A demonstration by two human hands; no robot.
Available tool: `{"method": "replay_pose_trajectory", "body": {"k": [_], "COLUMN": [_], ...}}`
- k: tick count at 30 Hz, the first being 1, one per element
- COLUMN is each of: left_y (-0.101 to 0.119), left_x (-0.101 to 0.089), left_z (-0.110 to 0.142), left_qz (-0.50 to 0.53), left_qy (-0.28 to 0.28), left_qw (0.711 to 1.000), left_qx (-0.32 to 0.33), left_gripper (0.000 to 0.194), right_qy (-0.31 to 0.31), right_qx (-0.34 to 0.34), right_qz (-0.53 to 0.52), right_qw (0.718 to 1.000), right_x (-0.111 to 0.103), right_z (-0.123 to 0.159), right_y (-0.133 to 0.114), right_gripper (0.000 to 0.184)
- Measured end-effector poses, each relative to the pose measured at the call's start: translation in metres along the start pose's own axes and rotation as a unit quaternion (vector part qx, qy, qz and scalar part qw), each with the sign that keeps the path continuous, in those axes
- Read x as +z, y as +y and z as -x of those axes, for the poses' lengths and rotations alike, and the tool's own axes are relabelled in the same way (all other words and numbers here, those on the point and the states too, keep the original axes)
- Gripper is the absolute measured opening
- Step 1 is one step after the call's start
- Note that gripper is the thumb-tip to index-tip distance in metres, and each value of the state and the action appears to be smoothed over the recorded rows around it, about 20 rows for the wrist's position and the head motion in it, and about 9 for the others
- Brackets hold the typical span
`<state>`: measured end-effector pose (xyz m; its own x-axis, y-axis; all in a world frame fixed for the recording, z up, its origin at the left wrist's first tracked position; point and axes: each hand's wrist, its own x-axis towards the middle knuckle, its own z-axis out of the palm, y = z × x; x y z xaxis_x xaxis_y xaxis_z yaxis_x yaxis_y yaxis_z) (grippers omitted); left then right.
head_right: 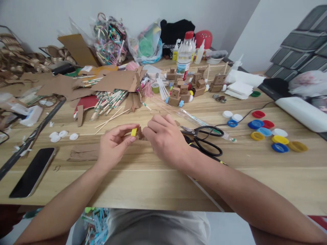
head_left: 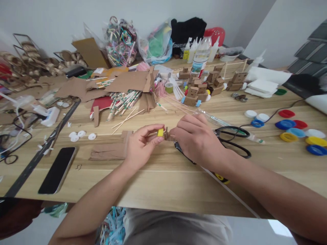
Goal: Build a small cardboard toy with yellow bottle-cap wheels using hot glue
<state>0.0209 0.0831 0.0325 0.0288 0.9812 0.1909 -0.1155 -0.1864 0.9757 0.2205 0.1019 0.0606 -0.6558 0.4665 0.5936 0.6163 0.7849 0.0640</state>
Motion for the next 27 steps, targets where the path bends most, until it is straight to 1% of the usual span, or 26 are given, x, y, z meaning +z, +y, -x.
{"method": "replay_pose_trajectory", "body": {"k": [5, 8, 13, 15, 18, 20, 22, 24, 27], "left_y": [0.000, -0.002, -0.003, -0.003, -0.004, -0.006, -0.010, -0.015, -0.021], "left_x": [0.001, 0.000, -0.003, -0.003, -0.003, -0.005, -0.007, -0.009, -0.009], "left_z": [-0.001, 0.000, -0.001, -0.002, -0.004, -0.006, -0.009, -0.013, -0.015], "left_qz": [0.018, 0.023, 0.019, 0.015, 0.010, 0.006, 0.002, -0.005, -0.016], "left_qy": [0.009, 0.002, -0.013, -0.010, 0.021, 0.053, 0.085, 0.105, 0.097], "left_qw": [1.000, 1.000, 1.000, 1.000, 0.999, 0.997, 0.995, 0.994, 0.995], "left_qx": [0.011, 0.010, 0.010, 0.019, 0.043, 0.058, 0.059, 0.041, -0.004], "left_gripper": [0.032, 0.033, 0.045, 0.047, 0.045, 0.044, 0.043, 0.040, 0.036], "right_qy": [0.010, 0.001, -0.002, -0.013, -0.026, -0.018, -0.010, -0.008, -0.005], "right_qx": [0.007, 0.014, 0.019, 0.031, 0.055, 0.065, 0.078, 0.094, 0.110], "right_qz": [-0.014, -0.024, -0.044, -0.049, -0.062, -0.079, -0.098, -0.116, -0.130], "right_qw": [1.000, 1.000, 0.999, 0.998, 0.996, 0.995, 0.992, 0.989, 0.985], "right_x": [0.001, 0.001, -0.001, -0.001, -0.002, -0.003, -0.002, -0.001, 0.000], "right_z": [0.000, 0.000, 0.000, 0.000, -0.001, -0.002, -0.003, -0.004, -0.005], "right_y": [0.002, 0.002, 0.004, 0.006, 0.009, 0.011, 0.013, 0.015, 0.015], "right_gripper": [0.035, 0.035, 0.030, 0.028, 0.029, 0.028, 0.027, 0.026, 0.028]}}
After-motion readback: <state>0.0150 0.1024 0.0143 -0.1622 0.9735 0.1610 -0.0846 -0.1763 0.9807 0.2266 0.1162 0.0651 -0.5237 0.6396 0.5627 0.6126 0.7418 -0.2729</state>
